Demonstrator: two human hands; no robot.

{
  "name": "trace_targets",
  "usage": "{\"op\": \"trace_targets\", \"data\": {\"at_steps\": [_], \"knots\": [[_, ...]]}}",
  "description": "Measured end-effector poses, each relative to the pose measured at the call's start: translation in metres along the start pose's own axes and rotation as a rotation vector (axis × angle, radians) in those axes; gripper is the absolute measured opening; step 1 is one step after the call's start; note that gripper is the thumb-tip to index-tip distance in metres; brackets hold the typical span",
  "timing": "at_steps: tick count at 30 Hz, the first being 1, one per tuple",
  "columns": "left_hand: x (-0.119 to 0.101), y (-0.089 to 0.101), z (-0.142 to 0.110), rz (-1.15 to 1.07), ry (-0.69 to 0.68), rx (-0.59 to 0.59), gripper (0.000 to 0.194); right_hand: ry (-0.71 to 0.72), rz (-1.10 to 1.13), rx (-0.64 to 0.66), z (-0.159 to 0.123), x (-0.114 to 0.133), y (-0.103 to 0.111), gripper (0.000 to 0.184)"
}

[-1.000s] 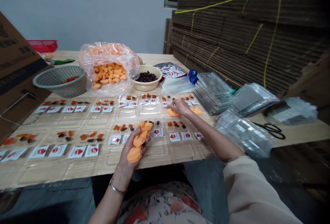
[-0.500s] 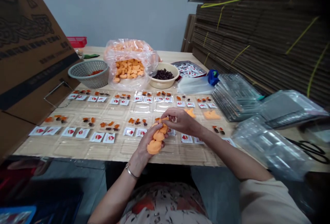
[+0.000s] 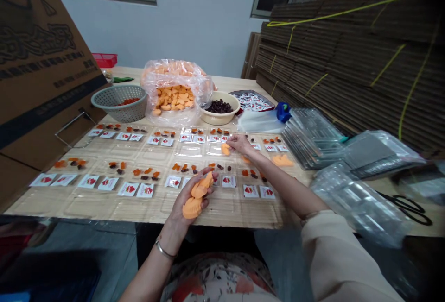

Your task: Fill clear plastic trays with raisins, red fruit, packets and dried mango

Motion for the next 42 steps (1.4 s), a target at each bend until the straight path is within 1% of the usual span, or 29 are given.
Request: {"op": "trace_targets", "data": {"at_steps": [3,5,6,7,8,11,12,13,14,15,16,17,19,20,21,23,24,26,28,29,31,32,34,36,37,39,42], "knots": [[-0.005,0.001,-0.001,-0.003,-0.02,-0.006,0.033,0.046,-0.131,-0.003,-0.003,0.009,0.001,0.016],[-0.008,0.002,-0.001,-0.013,-0.042,-0.007,0.029,0.095,-0.191,-0.019,-0.014,0.023,0.003,0.013],[-0.01,0.003,0.0,-0.019,-0.054,-0.001,0.028,0.142,-0.21,-0.005,-0.021,0.034,0.002,0.012],[-0.01,0.002,0.001,-0.026,-0.058,0.01,0.027,0.207,-0.217,0.036,-0.03,0.047,-0.002,0.012],[-0.011,0.002,0.003,-0.033,-0.059,0.02,0.026,0.287,-0.217,0.109,-0.041,0.062,-0.009,0.014],[-0.012,0.002,0.006,-0.053,-0.056,0.008,0.025,0.579,-0.204,0.406,-0.085,0.105,-0.038,0.021],[-0.012,0.003,0.006,-0.056,-0.057,-0.007,0.023,0.67,-0.21,0.481,-0.1,0.115,-0.046,0.023],[-0.013,0.003,0.006,-0.056,-0.067,-0.022,0.021,0.753,-0.224,0.529,-0.113,0.122,-0.053,0.024],[-0.014,0.004,0.006,-0.055,-0.079,-0.033,0.018,0.82,-0.246,0.548,-0.122,0.126,-0.057,0.025],[-0.015,0.004,0.005,-0.053,-0.086,-0.032,0.016,0.863,-0.272,0.537,-0.125,0.125,-0.058,0.028],[-0.016,0.003,0.004,-0.054,-0.091,-0.02,0.016,0.875,-0.308,0.497,-0.123,0.121,-0.057,0.031],[-0.016,0.003,0.002,-0.056,-0.092,-0.004,0.018,0.854,-0.354,0.431,-0.114,0.113,-0.053,0.033],[-0.016,0.004,-0.001,-0.068,-0.078,0.014,0.022,0.748,-0.477,0.281,-0.088,0.089,-0.037,0.031],[-0.016,0.006,-0.003,-0.073,-0.069,0.013,0.024,0.684,-0.543,0.242,-0.073,0.076,-0.03,0.03],[-0.017,0.008,-0.005,-0.076,-0.069,0.003,0.024,0.632,-0.599,0.243,-0.06,0.063,-0.025,0.029],[-0.018,0.012,-0.007,-0.079,-0.072,-0.021,0.023,0.555,-0.666,0.314,-0.037,0.041,-0.022,0.028],[-0.018,0.013,-0.008,-0.08,-0.074,-0.026,0.022,0.533,-0.678,0.356,-0.03,0.034,-0.022,0.027],[-0.018,0.013,-0.008,-0.085,-0.078,-0.028,0.021,0.505,-0.686,0.405,-0.02,0.028,-0.025,0.023],[-0.017,0.012,-0.007,-0.09,-0.081,-0.02,0.021,0.502,-0.692,0.418,-0.021,0.033,-0.031,0.019],[-0.017,0.011,-0.006,-0.091,-0.086,-0.011,0.022,0.518,-0.674,0.409,-0.025,0.04,-0.034,0.018],[-0.017,0.008,-0.004,-0.097,-0.096,0.021,0.023,0.57,-0.572,0.401,-0.04,0.06,-0.04,0.016],[-0.017,0.006,-0.002,-0.103,-0.101,0.037,0.023,0.61,-0.497,0.419,-0.051,0.072,-0.044,0.016],[-0.019,0.006,0.0,-0.116,-0.114,0.049,0.021,0.724,-0.357,0.518,-0.076,0.096,-0.056,0.02],[-0.021,0.007,0.001,-0.124,-0.123,0.043,0.017,0.848,-0.307,0.621,-0.099,0.113,-0.069,0.025],[-0.022,0.007,0.002,-0.127,-0.129,0.041,0.016,0.898,-0.311,0.636,-0.107,0.118,-0.073,0.027],[-0.022,0.007,0.003,-0.147,-0.124,0.047,0.016,0.959,-0.344,0.629,-0.114,0.122,-0.08,0.031],[-0.019,0.008,0.003,-0.192,-0.083,0.042,0.019,0.987,-0.364,0.656,-0.114,0.119,-0.087,0.036]]}}
Point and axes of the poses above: each hand's wrist, its own z-axis towards the middle knuckle, its own y-axis out of the back of the hand, x = y × z, the point moved 8 cm from there along z, towards the middle knuckle, and after that the axes turned 13 degrees about x, right-handed, at the moved point
